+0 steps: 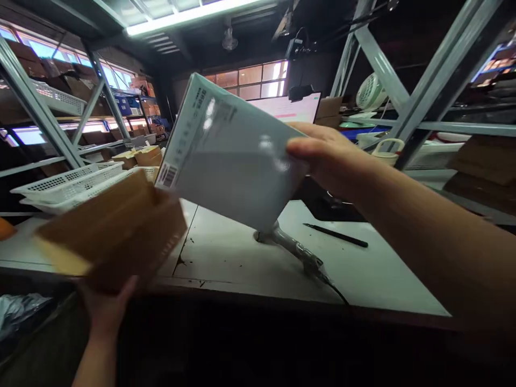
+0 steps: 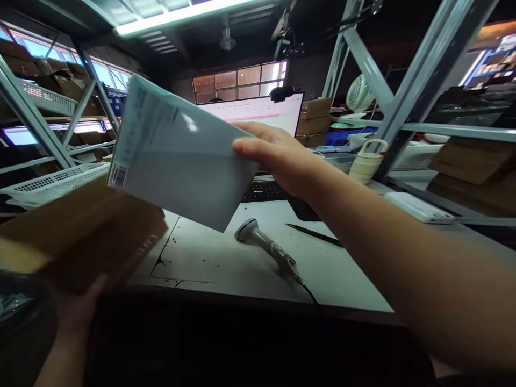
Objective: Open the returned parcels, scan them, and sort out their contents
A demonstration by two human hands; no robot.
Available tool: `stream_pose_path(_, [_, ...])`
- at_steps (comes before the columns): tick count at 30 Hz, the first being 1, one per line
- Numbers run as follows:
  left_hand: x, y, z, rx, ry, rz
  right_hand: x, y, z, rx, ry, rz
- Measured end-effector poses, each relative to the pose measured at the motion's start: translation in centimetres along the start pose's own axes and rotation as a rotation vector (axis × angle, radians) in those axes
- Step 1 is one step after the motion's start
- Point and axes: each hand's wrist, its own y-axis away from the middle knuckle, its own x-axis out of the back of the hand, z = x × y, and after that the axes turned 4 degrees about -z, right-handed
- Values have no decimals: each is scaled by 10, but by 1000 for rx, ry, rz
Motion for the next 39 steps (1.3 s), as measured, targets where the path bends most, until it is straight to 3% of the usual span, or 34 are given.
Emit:
stream_pose_path(3, [31,-18,-34,-39,-2,249,-17,-10,36,-210,-146,-61])
stream_pose_path(5, [37,-29,-54,-9,-90,280,-42,-17,65,-317,-228,-169])
stream_pose_path(9, [25,-46,-65,262,-279,253,-103,-32,105,-435,-273,-402])
stream_pose_path(12, [10,-54,-55,309,-311,214,-124,-44,112,-392,-125,-407])
stream_pose_path(16, [0,-60,-54,283,-341,176,-105,-35,121,-281,285,-242])
stream_pose_path(18, [-4,-63,-62,286,-301,178,-90,-14,131,-314,505,-250])
stream_pose_path(20, [-10,-64,-72,299,-219,218,-79,15,145,-440,623,-292])
stream_pose_path(22, [-18,-63,-80,297,-155,264,-74,42,157,-615,542,-324])
stream_pose_path(25, [-27,-58,-80,264,-128,306,-73,68,167,-815,102,-325])
stream_pose_path(28, [-29,-48,-68,180,-114,336,-70,68,158,-885,-220,-269])
stream_pose_path(31, [-29,-36,-50,-31,-109,388,-68,48,125,-791,-295,-253])
stream_pose_path(35, [-41,-23,-22,-328,-107,380,-83,20,61,-560,-306,-503])
stream_pose_path(39, [-63,-15,5,-362,34,223,-112,5,16,-422,-184,-772])
